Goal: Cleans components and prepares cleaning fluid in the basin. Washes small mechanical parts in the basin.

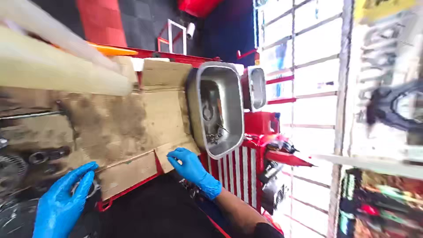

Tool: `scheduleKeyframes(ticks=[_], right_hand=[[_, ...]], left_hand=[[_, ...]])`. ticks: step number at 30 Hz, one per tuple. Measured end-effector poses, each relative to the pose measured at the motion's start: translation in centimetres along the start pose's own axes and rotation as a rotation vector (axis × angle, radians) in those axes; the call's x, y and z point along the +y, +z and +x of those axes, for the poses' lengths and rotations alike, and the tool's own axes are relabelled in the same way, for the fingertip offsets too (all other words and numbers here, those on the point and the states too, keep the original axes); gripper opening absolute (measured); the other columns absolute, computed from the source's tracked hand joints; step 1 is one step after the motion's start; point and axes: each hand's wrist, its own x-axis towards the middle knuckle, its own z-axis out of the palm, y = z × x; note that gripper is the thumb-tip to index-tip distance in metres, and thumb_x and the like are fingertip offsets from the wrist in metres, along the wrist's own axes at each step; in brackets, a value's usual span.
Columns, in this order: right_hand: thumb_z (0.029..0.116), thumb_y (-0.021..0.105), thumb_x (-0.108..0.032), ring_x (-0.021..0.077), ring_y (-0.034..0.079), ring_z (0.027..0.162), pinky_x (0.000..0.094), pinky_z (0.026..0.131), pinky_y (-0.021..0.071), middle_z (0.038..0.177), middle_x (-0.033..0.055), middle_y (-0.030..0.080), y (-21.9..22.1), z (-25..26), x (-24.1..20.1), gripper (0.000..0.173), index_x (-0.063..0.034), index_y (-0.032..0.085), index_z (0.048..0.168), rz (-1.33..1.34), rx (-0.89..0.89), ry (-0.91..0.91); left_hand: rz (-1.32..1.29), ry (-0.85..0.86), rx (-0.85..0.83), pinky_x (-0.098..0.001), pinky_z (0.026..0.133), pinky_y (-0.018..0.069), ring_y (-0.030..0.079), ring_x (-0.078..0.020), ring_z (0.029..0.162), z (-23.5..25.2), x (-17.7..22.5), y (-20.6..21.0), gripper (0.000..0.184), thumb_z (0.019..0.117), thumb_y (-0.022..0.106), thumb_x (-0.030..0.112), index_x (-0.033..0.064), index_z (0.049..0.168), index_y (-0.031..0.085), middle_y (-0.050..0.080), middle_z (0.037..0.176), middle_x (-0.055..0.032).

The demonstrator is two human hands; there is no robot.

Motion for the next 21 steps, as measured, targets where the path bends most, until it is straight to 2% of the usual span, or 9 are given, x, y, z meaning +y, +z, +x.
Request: scheduleKeyframes(ticks=[3,6,8,10,12,15,18,21], right_hand=[[0.1014,0.059,-0.023,0.0214,0.072,0.098,0.0414,0.089,0.0590,0.105,0.0100,0.075,-7.3,-5.8,7.7,0.025,-0.0081,0.077,0.109,-0.117,0.063,0.261],[0.1022,0.058,-0.024,0.0269,0.070,0.106,0.0499,0.096,0.0553,0.115,0.0137,0.073,-14.3,-10.3,19.1,0.028,-0.0067,0.075,0.116,-0.156,0.093,0.548],[0.1020,0.058,-0.024,0.0295,0.069,0.112,0.0554,0.100,0.0523,0.119,0.0144,0.073,-17.4,-12.0,27.1,0.028,-0.0077,0.074,0.119,-0.151,0.040,0.675],[0.1016,0.058,-0.024,0.0316,0.068,0.113,0.0586,0.100,0.0504,0.118,0.0146,0.073,-18.9,-11.9,33.8,0.028,-0.0094,0.073,0.120,-0.151,-0.055,0.691],[0.1003,0.059,-0.023,0.0348,0.069,0.110,0.0612,0.097,0.0508,0.114,0.0165,0.073,-18.9,-11.2,38.5,0.027,-0.0075,0.075,0.116,-0.149,-0.152,0.605],[0.0978,0.060,-0.020,0.0415,0.068,0.109,0.0661,0.095,0.0495,0.112,0.0211,0.073,-17.5,-9.1,42.5,0.026,-0.0055,0.075,0.113,-0.187,-0.296,0.505],[0.0961,0.062,-0.022,0.0478,0.066,0.109,0.0697,0.088,0.0499,0.112,0.0263,0.071,-15.7,-6.9,43.6,0.029,-0.0032,0.072,0.116,-0.306,-0.382,0.542],[0.0945,0.064,-0.021,0.0486,0.065,0.108,0.0684,0.085,0.0503,0.110,0.0288,0.069,-14.0,-5.8,43.5,0.027,0.0037,0.070,0.105,-0.377,-0.459,0.579]], left_hand=[[0.075,0.028,-0.069,-0.0418,0.106,0.0500,0.065,-0.0187,0.120,1.3,2.2,6.0,0.042,0.1035,0.050,0.035,0.0064,0.126,0.071,0.071,0.125,-0.0119],[0.155,0.077,-0.099,-0.0454,0.105,0.0508,0.067,-0.0206,0.119,2.4,4.5,12.5,0.044,0.1029,0.050,0.041,0.0094,0.124,0.072,0.072,0.123,-0.0094],[0.185,0.082,-0.121,-0.0453,0.105,0.0510,0.067,-0.0199,0.118,3.0,6.6,17.1,0.044,0.1033,0.050,0.041,0.0105,0.125,0.072,0.073,0.123,-0.0081],[0.186,0.075,-0.135,-0.0434,0.105,0.0518,0.067,-0.0174,0.118,3.5,9.1,21.9,0.043,0.1035,0.050,0.041,0.0115,0.126,0.071,0.073,0.123,-0.0068],[0.166,0.047,-0.184,-0.0430,0.105,0.0518,0.066,-0.0170,0.118,3.8,11.9,26.9,0.043,0.1040,0.050,0.040,0.0113,0.128,0.070,0.072,0.125,-0.0068],[0.185,0.068,-0.246,-0.0425,0.106,0.0515,0.067,-0.0179,0.118,4.9,15.6,34.1,0.042,0.1042,0.052,0.038,0.0097,0.129,0.070,0.072,0.124,-0.0087],[0.275,0.116,-0.261,-0.0447,0.105,0.0516,0.068,-0.0211,0.117,6.2,18.2,39.6,0.042,0.1047,0.052,0.038,0.0090,0.128,0.070,0.073,0.122,-0.0097],[0.329,0.095,-0.266,-0.0487,0.104,0.0500,0.067,-0.0255,0.117,6.5,20.1,42.8,0.043,0.1048,0.050,0.038,0.0087,0.129,0.070,0.072,0.123,-0.0111]])
